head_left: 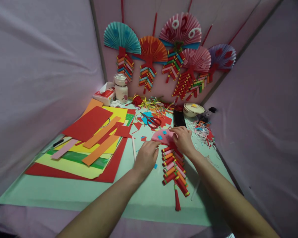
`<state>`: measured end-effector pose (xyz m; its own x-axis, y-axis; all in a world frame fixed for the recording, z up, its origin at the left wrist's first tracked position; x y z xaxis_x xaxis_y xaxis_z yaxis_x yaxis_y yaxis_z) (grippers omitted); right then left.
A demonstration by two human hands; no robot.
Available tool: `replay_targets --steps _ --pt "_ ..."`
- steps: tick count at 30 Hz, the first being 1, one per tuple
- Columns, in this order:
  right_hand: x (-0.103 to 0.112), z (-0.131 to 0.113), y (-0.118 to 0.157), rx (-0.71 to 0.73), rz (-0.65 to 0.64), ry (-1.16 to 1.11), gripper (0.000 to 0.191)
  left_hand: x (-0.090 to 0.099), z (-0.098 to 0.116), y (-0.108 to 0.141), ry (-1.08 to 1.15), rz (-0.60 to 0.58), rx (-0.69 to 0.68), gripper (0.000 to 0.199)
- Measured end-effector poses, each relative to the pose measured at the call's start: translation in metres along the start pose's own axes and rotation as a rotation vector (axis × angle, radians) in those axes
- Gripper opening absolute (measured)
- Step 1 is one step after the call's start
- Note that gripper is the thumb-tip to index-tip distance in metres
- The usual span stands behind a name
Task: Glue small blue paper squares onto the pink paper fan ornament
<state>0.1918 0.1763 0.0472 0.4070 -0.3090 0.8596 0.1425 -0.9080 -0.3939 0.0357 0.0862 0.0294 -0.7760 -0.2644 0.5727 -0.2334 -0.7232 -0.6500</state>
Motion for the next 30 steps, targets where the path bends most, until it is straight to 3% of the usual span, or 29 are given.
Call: replay_targets --steps 6,9,17,23,30 --pt "0.047 -0.005 0.032 -0.114 0.069 -0.051 0.027 0.022 -0.020 -0.003 -0.049 0.115 0.185 0.011" --pt "0.053 -0.013 0.056 -0.136 -0.017 -0.087 0.020 0.025 -0.027 -0.005 -0.112 0.051 0.192 0.017" --pt "0.009 -0.055 0.104 0.047 -0.322 -0.039 0.016 0.014 -0.053 0.001 -0.125 -0.146 0.294 0.016" --pt "-0.016 -0.075 0.103 0.225 -0.379 0.091 0.023 0.009 -0.050 0.002 -0.160 -0.174 0.292 0.021" --pt "-0.025 -0.084 0.096 0.250 -0.442 0.131 0.018 0.011 -0.045 0.002 -0.189 -0.172 0.305 0.020"
Point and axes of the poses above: each hand's wrist, its own y-axis away from the middle knuckle, its own x-axis out of the back of the hand, z = x × y, the point moved 8 cm from there along -y, towards the middle knuckle, and after that the axes turned 13 degrees about -x, right-handed, at the moved point
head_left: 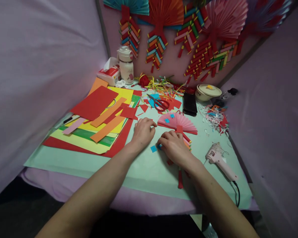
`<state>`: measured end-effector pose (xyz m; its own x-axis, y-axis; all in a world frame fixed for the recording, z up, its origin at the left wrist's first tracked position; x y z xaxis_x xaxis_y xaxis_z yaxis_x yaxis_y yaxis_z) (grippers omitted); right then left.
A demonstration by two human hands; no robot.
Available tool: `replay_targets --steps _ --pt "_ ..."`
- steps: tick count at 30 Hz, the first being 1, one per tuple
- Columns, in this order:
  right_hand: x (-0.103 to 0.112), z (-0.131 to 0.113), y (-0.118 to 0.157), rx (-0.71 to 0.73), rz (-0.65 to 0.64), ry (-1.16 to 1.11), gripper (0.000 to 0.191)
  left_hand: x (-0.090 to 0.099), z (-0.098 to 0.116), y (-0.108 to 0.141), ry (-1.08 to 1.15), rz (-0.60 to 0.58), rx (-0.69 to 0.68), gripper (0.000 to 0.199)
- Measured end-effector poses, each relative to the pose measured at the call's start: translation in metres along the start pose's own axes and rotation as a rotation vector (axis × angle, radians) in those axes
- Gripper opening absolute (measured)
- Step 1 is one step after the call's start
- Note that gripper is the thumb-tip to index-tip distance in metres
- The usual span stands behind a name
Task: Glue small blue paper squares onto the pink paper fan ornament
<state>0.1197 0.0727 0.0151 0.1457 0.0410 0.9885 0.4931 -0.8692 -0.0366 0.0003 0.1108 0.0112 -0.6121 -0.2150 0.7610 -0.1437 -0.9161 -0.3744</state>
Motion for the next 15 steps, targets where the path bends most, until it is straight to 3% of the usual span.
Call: replay_targets --steps 4,10,15 --pt "0.009 0.009 -0.001 -0.088 0.001 -0.105 0.013 0.002 0.005 -0.002 0.055 0.035 -0.053 0.016" --pt "0.027 0.054 0.004 -0.368 0.049 -0.467 0.013 -0.003 0.036 0.005 0.406 0.085 -0.168 0.011" --pt "0.029 0.078 0.010 -0.533 0.064 -0.476 0.017 -0.008 0.062 0.018 0.266 0.129 -0.290 0.010"
Point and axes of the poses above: each hand's wrist, its own y-axis away from the middle knuckle, its own x-axis out of the back of the hand, z = x × y, the point moved 8 cm from there along -y, towards the middle knuckle, and after that the axes turned 13 degrees about -x, right-handed, at the moved point
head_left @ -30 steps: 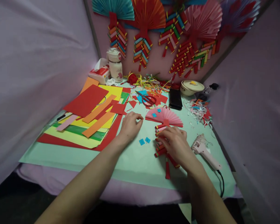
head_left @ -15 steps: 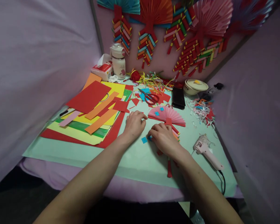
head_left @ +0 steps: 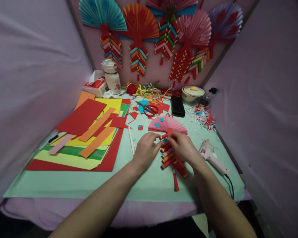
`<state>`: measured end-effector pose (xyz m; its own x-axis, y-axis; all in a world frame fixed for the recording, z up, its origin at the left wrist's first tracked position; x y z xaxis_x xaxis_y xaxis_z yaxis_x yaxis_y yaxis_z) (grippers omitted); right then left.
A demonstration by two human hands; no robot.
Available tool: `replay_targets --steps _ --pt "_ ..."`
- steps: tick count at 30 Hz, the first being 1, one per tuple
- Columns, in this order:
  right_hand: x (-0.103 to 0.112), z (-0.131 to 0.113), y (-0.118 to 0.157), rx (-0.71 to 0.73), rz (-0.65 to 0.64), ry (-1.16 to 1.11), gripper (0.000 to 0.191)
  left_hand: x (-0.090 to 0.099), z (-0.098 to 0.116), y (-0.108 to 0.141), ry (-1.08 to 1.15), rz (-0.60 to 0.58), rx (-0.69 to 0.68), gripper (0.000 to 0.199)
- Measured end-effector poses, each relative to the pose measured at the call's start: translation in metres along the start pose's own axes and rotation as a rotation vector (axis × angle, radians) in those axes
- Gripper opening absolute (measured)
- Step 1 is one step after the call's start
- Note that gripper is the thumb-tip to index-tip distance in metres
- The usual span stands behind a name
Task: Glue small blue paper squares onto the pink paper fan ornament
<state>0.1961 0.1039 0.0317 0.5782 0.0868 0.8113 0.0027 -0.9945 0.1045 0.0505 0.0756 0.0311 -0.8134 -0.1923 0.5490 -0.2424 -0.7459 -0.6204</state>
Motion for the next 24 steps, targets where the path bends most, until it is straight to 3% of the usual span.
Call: replay_targets --steps 5,24 --pt "-0.001 -0.002 0.002 -0.035 -0.009 -0.042 0.017 -0.006 0.013 0.003 -0.112 -0.016 -0.099 0.009" --pt "-0.017 -0.004 0.005 -0.074 -0.045 -0.257 0.014 -0.004 0.010 0.003 -0.131 -0.008 -0.100 0.009"
Point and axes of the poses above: each hand's wrist, its own y-axis away from the middle knuckle, its own x-axis out of the back of the hand, z = x × y, the point moved 8 cm from there along -y, towards the middle knuckle, and after that the axes turned 13 degrees about -x, right-handed, at the moved point
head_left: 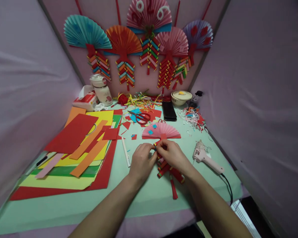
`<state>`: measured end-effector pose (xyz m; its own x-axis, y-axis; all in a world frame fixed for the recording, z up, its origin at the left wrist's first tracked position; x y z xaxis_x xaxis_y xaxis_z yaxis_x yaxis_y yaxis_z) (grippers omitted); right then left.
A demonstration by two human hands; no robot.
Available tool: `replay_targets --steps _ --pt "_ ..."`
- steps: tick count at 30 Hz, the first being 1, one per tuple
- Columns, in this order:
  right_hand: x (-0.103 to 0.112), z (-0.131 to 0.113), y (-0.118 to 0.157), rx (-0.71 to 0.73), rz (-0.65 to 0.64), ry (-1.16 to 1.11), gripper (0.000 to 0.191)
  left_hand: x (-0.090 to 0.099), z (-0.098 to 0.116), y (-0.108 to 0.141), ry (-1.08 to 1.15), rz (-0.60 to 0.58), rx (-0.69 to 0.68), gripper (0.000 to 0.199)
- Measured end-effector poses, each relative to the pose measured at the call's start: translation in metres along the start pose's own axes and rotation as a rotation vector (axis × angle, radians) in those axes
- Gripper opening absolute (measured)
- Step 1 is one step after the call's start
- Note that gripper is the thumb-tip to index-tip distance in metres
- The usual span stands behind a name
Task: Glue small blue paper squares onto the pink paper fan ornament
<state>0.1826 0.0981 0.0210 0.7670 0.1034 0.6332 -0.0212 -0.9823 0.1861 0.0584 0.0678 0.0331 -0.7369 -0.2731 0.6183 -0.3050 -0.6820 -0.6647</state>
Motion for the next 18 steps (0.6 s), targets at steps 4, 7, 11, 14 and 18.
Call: replay_targets --steps 4,7,11,14,18 --pt "0.008 -0.009 0.011 0.047 0.019 0.011 0.013 0.001 -0.002 -0.001 0.030 0.001 0.013 0.008" --pt "0.038 -0.011 0.032 0.141 0.133 0.106 0.016 0.003 -0.009 -0.002 0.105 0.004 0.108 0.005" --pt "0.094 0.033 0.060 0.064 0.371 0.421 0.022 0.000 -0.026 -0.001 0.364 0.030 0.359 0.011" --pt "0.125 0.094 0.069 -0.127 0.448 0.672 0.030 -0.005 -0.037 0.003 0.661 0.124 0.555 0.023" --pt "0.132 0.153 0.066 -0.269 0.407 0.800 0.045 -0.012 -0.049 0.010 0.946 0.224 0.760 0.037"
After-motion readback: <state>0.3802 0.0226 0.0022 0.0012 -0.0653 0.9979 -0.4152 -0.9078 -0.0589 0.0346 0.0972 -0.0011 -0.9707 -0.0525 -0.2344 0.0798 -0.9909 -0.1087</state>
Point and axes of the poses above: each hand's wrist, its own y-axis away from the middle knuckle, its own x-axis out of the back of the hand, z = x × y, the point moved 8 cm from there along -y, towards the middle knuckle, and after that the axes turned 13 degrees about -x, right-handed, at the moved point
